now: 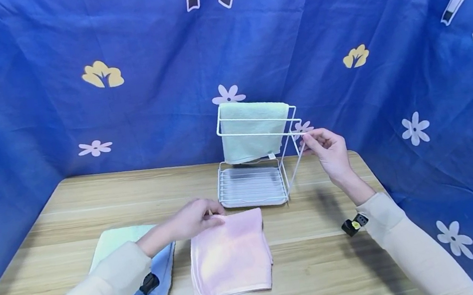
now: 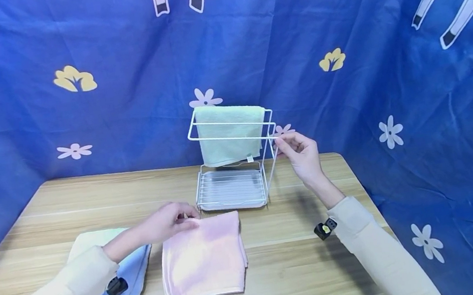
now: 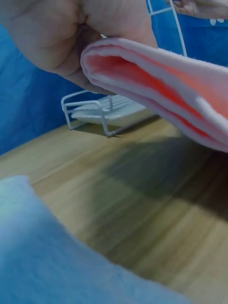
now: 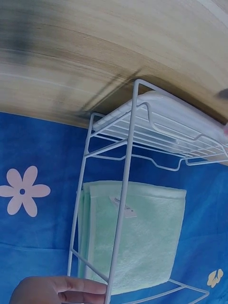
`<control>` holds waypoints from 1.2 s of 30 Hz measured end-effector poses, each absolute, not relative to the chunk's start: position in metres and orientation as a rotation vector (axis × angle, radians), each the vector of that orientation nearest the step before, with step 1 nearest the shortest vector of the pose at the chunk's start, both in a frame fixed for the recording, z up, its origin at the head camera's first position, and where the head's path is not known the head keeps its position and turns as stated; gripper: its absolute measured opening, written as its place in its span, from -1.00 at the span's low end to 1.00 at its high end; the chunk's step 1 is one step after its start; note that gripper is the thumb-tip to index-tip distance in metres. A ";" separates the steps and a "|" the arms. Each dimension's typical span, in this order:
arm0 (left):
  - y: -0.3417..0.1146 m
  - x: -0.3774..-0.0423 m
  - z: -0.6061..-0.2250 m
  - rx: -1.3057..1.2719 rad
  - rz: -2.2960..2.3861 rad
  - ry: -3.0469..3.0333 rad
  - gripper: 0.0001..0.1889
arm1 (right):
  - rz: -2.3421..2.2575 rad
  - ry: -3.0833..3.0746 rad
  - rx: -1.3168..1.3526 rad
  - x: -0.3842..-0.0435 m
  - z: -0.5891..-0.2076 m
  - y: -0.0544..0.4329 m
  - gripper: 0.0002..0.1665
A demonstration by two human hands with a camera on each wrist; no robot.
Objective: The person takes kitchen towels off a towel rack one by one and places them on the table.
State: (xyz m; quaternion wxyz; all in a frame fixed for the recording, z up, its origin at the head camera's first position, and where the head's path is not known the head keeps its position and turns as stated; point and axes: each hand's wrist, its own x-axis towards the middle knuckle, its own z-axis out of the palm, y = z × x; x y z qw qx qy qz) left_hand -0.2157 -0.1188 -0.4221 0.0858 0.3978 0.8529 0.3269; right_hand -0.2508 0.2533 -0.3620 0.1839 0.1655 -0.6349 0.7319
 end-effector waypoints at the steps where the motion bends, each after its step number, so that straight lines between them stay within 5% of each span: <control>1: -0.118 -0.215 -0.424 1.200 0.979 2.529 -0.94 | 2.063 -1.789 0.469 -0.251 -0.362 0.253 -0.77; 13: -0.119 -0.214 -0.431 1.231 0.990 2.430 -0.92 | 2.042 -1.801 0.469 -0.252 -0.363 0.254 -0.70; 18: -0.119 -0.217 -0.430 1.243 0.983 2.404 -0.93 | 2.045 -1.801 0.464 -0.253 -0.364 0.255 -0.91; 22: -0.119 -0.222 -0.430 1.239 0.967 2.449 -0.95 | 2.039 -1.802 0.461 -0.253 -0.364 0.255 -0.72; 26: -0.121 -0.227 -0.433 1.201 0.927 2.511 -0.95 | 2.041 -1.826 0.469 -0.254 -0.364 0.256 -0.91; 30: -0.122 -0.231 -0.436 1.161 0.905 2.537 -0.92 | 2.041 -1.868 0.492 -0.254 -0.363 0.257 -0.71; 36: -0.122 -0.235 -0.439 1.113 0.908 2.540 -0.88 | 2.056 -1.912 0.532 -0.254 -0.359 0.262 -0.73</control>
